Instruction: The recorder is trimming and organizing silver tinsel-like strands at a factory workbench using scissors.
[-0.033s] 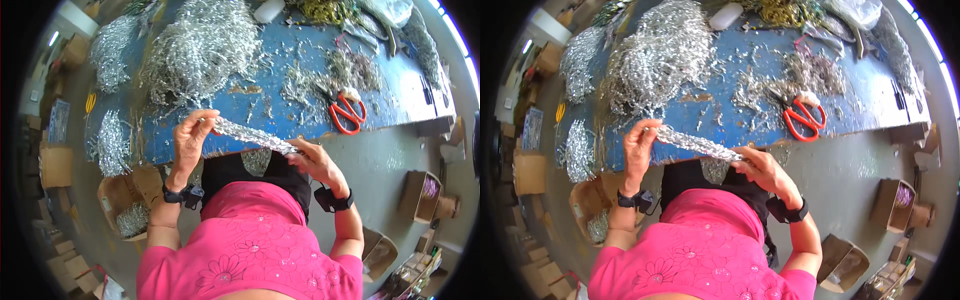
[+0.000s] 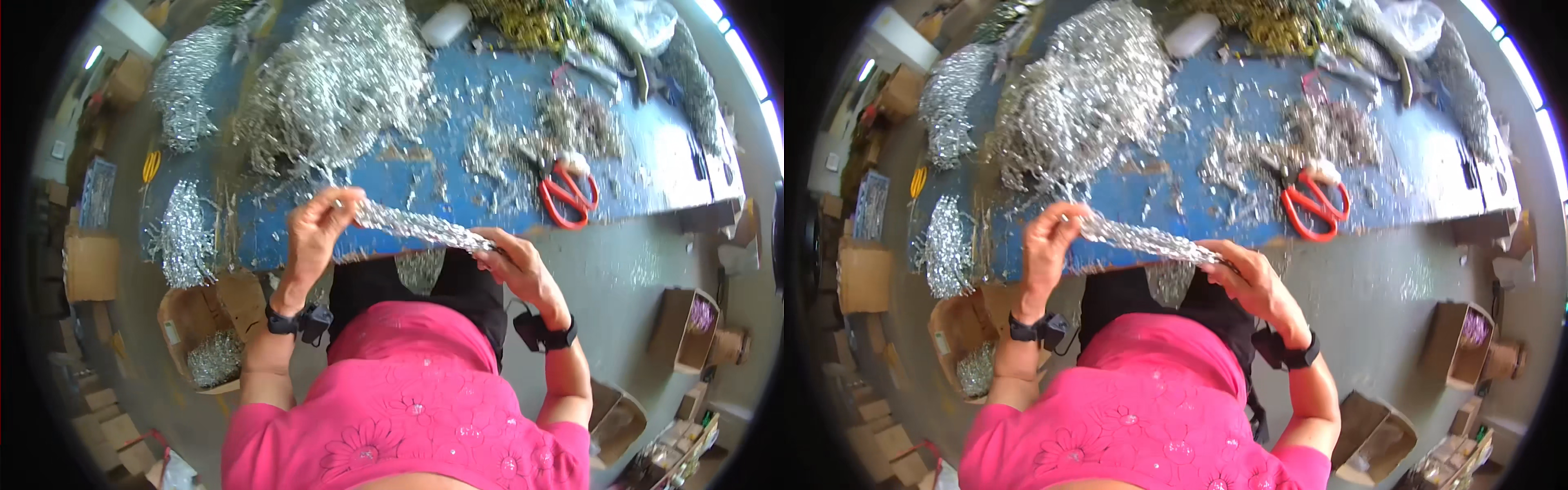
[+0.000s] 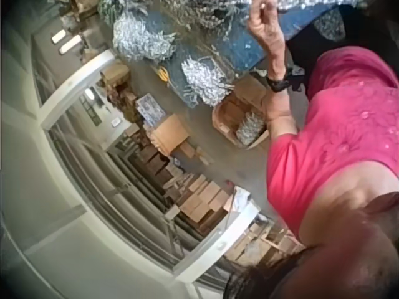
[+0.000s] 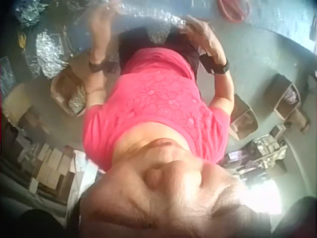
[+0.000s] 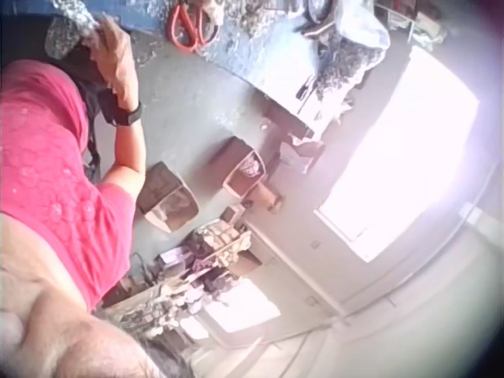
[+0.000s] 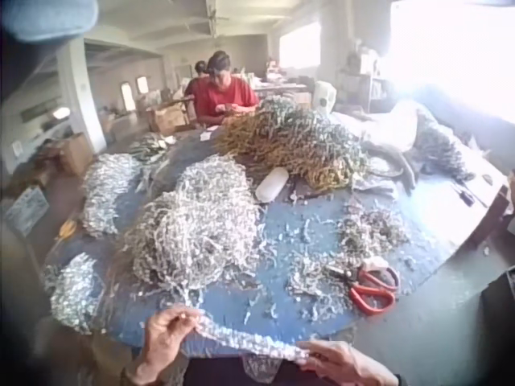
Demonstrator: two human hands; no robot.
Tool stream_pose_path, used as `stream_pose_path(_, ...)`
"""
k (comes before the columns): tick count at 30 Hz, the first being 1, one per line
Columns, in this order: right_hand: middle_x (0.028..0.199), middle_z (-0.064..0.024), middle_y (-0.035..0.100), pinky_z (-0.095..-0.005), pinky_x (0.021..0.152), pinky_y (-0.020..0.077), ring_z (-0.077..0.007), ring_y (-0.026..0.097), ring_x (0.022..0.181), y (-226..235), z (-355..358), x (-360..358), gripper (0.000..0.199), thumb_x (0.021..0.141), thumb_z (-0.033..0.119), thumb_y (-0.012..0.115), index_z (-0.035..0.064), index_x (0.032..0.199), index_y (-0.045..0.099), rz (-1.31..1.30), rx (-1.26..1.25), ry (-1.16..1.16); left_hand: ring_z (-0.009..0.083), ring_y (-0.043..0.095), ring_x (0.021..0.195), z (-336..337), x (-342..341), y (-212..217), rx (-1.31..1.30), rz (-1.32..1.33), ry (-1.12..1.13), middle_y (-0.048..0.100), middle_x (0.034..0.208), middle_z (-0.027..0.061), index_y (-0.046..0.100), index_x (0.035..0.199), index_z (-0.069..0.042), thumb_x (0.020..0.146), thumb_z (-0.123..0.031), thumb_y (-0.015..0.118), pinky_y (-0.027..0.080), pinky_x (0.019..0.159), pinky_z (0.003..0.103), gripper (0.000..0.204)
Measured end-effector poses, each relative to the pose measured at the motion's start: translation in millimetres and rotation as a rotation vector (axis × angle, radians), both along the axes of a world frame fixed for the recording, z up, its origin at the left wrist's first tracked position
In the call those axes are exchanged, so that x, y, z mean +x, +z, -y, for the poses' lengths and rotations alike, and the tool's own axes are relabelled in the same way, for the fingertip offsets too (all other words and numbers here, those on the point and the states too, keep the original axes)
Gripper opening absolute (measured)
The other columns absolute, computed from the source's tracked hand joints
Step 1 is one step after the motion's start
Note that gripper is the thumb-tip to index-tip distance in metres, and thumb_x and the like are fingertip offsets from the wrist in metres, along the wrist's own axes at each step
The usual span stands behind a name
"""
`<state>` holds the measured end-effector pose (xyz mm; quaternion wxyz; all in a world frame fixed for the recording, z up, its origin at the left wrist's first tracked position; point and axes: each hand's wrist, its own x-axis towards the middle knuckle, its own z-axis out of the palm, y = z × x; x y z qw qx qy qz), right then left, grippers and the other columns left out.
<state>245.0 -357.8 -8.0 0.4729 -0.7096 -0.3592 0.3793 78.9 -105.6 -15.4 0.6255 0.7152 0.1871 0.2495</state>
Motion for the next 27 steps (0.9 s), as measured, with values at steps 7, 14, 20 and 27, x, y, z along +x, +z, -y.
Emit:
stream_pose_path(7, 0.098, -0.0123, 0.056, -0.0396, 0.08, 0.0449, -0.0309, 0.055, 0.095, -33.7, -14.3, 6.3, 0.04, 0.077, 0.005, 0.063, 0.0098, 0.116, 0.06, 0.893, 0.049, -0.133, 0.0165, 0.062, 0.086, -2.6, -23.0, -22.4, 0.466, -0.046, -0.083, 0.062, 0.093, 0.0054, 0.066, 0.093, -0.006, 0.08, 0.003, 0.065, 0.051, 0.073, 0.028, 0.016)
stream_pose_path(14, 0.129, -0.0149, 0.048, -0.0476, 0.098, 0.0333, -0.0316, 0.044, 0.122, -28.6, -33.9, 7.7, 0.055, 0.071, 0.013, 0.07, 0.0097, 0.123, 0.055, 0.971, 0.06, 0.076, 0.0248, 0.062, 0.092, -17.8, -34.6, -38.6, 0.668, -0.086, -0.003, 0.063, 0.097, 0.0074, 0.066, 0.091, -0.004, 0.079, 0.002, 0.064, 0.05, 0.08, 0.032, 0.014)
stream_pose_path(20, 0.113, -0.0083, 0.056, -0.0396, 0.088, 0.0415, -0.0276, 0.053, 0.104, -45.3, -44.9, 7.7, 0.039, 0.074, 0.008, 0.069, 0.0114, 0.113, 0.064, 1.076, 0.123, -0.019, 0.0247, 0.061, 0.086, -31.8, -39.5, -40.8, 0.628, -0.082, 0.035, 0.062, 0.089, 0.0075, 0.065, 0.093, -0.005, 0.078, 0.001, 0.066, 0.048, 0.076, 0.033, 0.017)
stream_pose_path(27, 0.108, -0.0089, 0.056, -0.0387, 0.086, 0.0417, -0.0272, 0.053, 0.099, -43.9, -43.9, 3.4, 0.038, 0.076, 0.011, 0.069, 0.0085, 0.114, 0.063, 1.036, 0.082, 0.022, 0.0232, 0.059, 0.081, -37.1, -54.1, -45.9, 0.747, -0.124, 0.059, 0.062, 0.086, 0.005, 0.064, 0.088, -0.007, 0.078, 0.001, 0.066, 0.045, 0.075, 0.033, 0.013)
